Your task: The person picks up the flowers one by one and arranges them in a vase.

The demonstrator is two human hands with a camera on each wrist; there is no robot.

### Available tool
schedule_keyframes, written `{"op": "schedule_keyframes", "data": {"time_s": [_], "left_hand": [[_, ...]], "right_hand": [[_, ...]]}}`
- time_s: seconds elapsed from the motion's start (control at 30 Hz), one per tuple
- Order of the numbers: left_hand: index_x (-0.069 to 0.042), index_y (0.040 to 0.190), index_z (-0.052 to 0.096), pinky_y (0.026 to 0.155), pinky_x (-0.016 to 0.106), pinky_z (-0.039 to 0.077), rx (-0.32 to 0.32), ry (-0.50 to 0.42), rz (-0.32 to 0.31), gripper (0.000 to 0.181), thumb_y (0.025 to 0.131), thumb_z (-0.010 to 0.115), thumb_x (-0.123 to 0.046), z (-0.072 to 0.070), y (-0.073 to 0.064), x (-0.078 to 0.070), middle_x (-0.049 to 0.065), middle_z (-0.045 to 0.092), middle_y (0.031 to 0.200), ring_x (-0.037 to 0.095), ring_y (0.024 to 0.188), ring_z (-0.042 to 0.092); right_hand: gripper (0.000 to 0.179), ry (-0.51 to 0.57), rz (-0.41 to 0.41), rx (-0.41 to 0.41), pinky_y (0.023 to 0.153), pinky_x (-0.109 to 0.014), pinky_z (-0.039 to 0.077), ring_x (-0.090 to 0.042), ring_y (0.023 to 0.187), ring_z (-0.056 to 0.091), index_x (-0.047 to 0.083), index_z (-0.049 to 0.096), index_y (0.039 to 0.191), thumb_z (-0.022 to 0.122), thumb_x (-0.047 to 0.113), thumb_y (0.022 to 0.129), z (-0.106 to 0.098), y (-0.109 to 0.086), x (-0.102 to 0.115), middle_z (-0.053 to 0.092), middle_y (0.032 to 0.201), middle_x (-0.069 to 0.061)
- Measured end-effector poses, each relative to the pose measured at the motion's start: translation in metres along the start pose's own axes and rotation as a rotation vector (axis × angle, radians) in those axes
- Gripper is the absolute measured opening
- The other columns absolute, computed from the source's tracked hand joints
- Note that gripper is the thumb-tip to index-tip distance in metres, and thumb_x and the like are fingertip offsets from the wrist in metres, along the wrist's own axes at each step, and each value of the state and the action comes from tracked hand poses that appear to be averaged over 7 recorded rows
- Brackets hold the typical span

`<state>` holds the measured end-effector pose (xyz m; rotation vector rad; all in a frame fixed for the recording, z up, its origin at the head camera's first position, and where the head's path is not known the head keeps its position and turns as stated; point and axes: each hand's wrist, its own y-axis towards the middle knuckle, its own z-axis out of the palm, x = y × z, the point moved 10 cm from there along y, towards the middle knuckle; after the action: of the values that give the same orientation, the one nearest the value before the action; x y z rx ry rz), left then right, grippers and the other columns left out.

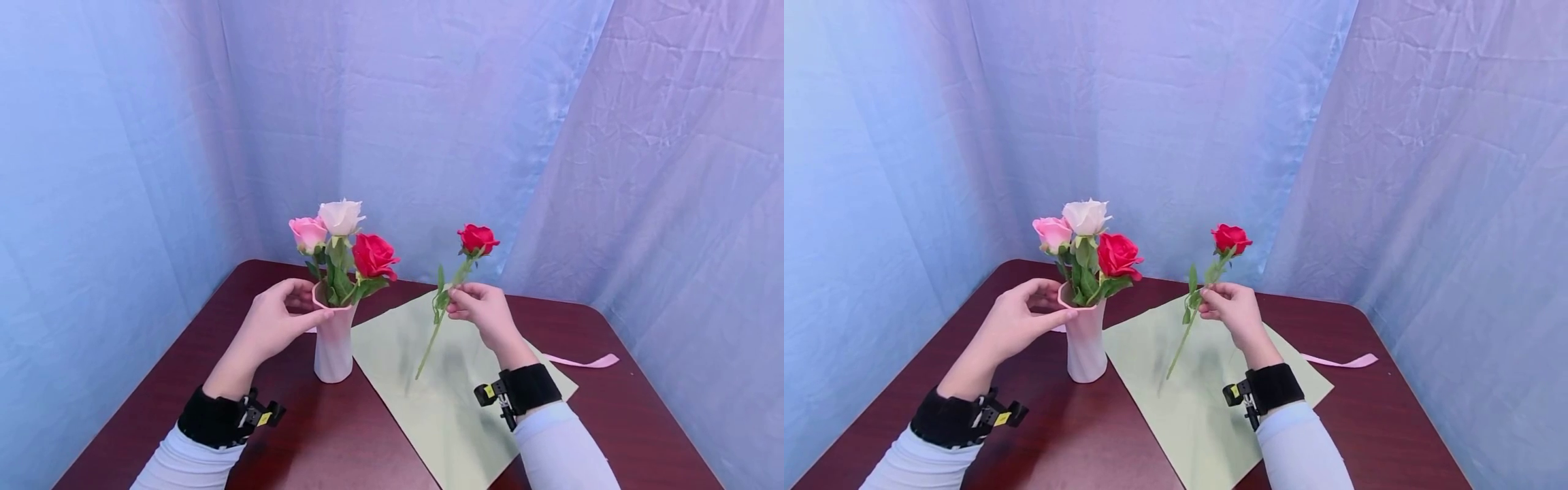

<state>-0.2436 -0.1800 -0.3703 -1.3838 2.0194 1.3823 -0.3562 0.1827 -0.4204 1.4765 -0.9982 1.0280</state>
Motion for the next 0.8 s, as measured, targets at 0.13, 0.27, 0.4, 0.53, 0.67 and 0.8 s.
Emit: {"op": "schedule_keyframes", "data": {"time_s": [0.13, 0.27, 0.4, 0.53, 0.67, 0.8], "left_hand": [[-0.008, 0.118, 0.067, 0.071, 0.028, 0.059, 0.006, -0.014, -0.012, 0.053, 0.081, 0.088, -0.038, 0.000, -0.002, 0.001, 0.007, 0.070, 0.105, 0.022, 0.093, 0.070], [-0.008, 0.118, 0.067, 0.072, 0.028, 0.059, 0.006, -0.015, -0.012, 0.053, 0.081, 0.088, -0.038, 0.000, -0.002, 0.000, 0.007, 0.070, 0.105, 0.022, 0.093, 0.070], [-0.007, 0.118, 0.067, 0.071, 0.028, 0.059, 0.008, -0.009, -0.012, 0.054, 0.081, 0.088, -0.039, 0.001, -0.002, 0.000, 0.007, 0.070, 0.106, 0.022, 0.093, 0.070], [-0.007, 0.118, 0.067, 0.071, 0.028, 0.059, 0.006, -0.008, -0.007, 0.053, 0.081, 0.088, -0.038, 0.001, -0.002, -0.001, 0.007, 0.070, 0.105, 0.021, 0.093, 0.070], [-0.008, 0.116, 0.068, 0.072, 0.028, 0.059, 0.002, -0.009, -0.002, 0.051, 0.080, 0.089, -0.036, 0.000, -0.001, -0.002, 0.006, 0.071, 0.103, 0.020, 0.091, 0.070], [-0.007, 0.116, 0.068, 0.073, 0.028, 0.059, 0.001, -0.009, 0.000, 0.050, 0.080, 0.089, -0.034, 0.000, -0.001, -0.003, 0.006, 0.071, 0.103, 0.021, 0.091, 0.070]], "right_hand": [[0.037, 0.084, -0.019, -0.031, 0.077, -0.039, 0.061, -0.020, 0.077, 0.073, -0.013, 0.062, 0.120, 0.072, 0.014, 0.097, -0.008, -0.003, 0.007, 0.072, 0.096, -0.014], [0.039, 0.161, -0.046, -0.045, 0.078, -0.037, 0.060, -0.019, 0.077, 0.074, -0.016, 0.058, 0.121, 0.071, 0.012, 0.097, -0.014, -0.007, 0.016, 0.073, 0.091, -0.011], [0.036, 0.228, -0.082, -0.056, 0.077, -0.036, 0.060, -0.019, 0.077, 0.074, -0.016, 0.058, 0.119, 0.070, 0.010, 0.098, -0.021, -0.012, 0.027, 0.073, 0.091, -0.009], [0.026, 0.277, -0.124, -0.062, 0.076, -0.037, 0.060, -0.019, 0.077, 0.074, -0.012, 0.064, 0.114, 0.069, 0.007, 0.098, -0.026, -0.017, 0.038, 0.073, 0.093, -0.008], [0.017, 0.299, -0.164, -0.054, 0.077, -0.038, 0.060, -0.020, 0.077, 0.075, -0.006, 0.068, 0.108, 0.069, 0.007, 0.097, -0.027, -0.022, 0.050, 0.073, 0.092, -0.008], [0.015, 0.328, -0.194, -0.039, 0.078, -0.039, 0.060, -0.021, 0.077, 0.075, -0.004, 0.070, 0.107, 0.070, 0.007, 0.097, -0.024, -0.026, 0.063, 0.073, 0.091, -0.010]]}}
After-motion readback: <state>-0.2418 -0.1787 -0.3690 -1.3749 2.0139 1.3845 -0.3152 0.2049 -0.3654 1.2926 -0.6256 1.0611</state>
